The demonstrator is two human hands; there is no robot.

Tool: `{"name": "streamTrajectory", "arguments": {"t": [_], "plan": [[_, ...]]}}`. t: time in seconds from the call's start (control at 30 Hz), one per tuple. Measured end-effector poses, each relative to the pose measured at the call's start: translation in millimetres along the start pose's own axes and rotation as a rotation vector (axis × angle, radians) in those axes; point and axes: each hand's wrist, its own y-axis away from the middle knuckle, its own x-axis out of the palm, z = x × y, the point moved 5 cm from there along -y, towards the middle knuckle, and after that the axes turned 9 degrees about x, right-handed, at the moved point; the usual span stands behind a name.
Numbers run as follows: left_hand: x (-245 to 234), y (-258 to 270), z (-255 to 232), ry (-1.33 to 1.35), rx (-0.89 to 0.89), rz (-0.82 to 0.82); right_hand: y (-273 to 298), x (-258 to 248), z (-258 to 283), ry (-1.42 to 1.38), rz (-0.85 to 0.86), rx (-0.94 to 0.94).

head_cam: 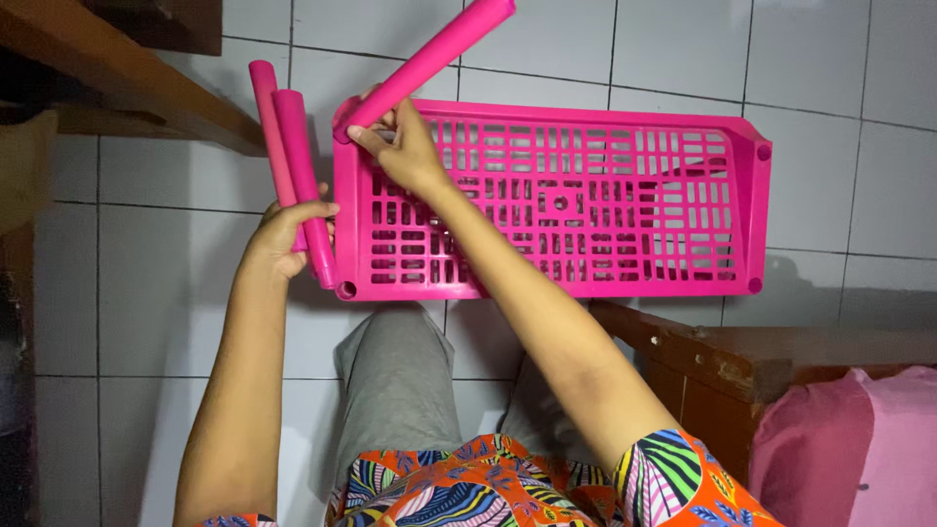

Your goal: The person assembles a pink plastic basket by inserting cylindrical legs into the basket base and stacking additional basket trays on top. The person handles the basket and legs by hand, aligning and pressing the parts together.

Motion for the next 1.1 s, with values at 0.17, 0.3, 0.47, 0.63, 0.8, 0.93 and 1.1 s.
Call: {"name": "streamTrajectory", "arguments": {"t": [0.17, 0.3, 0.47, 0.63, 0.8, 0.93, 1.1], "plan": [[-2.6, -2.0, -0.7, -0.036, 0.003, -0.013, 2.2, 3.5, 28.0, 0.231, -0.003, -0.133], [-1.4, 0.0, -3.6, -0.071, 0.007, -0.029, 9.4, 8.1, 52.0, 0.370, 0.016, -0.061], [2.1, 1.4, -5.1, -0.084, -0.002, -0.018, 15.3, 11.7, 65.7, 0.502, 0.054, -0.171], [5.3, 6.5, -10.9, -0.104, 0.030, -0.020, 22.2, 24.7, 70.7, 0.682, 0.063, -0.392], [8.4, 7.4, -14.8, -0.117, 0.040, -0.013, 22.0, 31.6, 72.1, 0.788, 0.071, -0.379], [7.4, 7.8, -16.5, -0.158, 0.068, -0.013, 28.2, 35.9, 83.6, 0.771, 0.035, -0.445], [6.7, 8.0, -15.7, -0.144, 0.054, -0.016, 14.5, 32.6, 97.6, 0.792, 0.108, -0.357]]}}
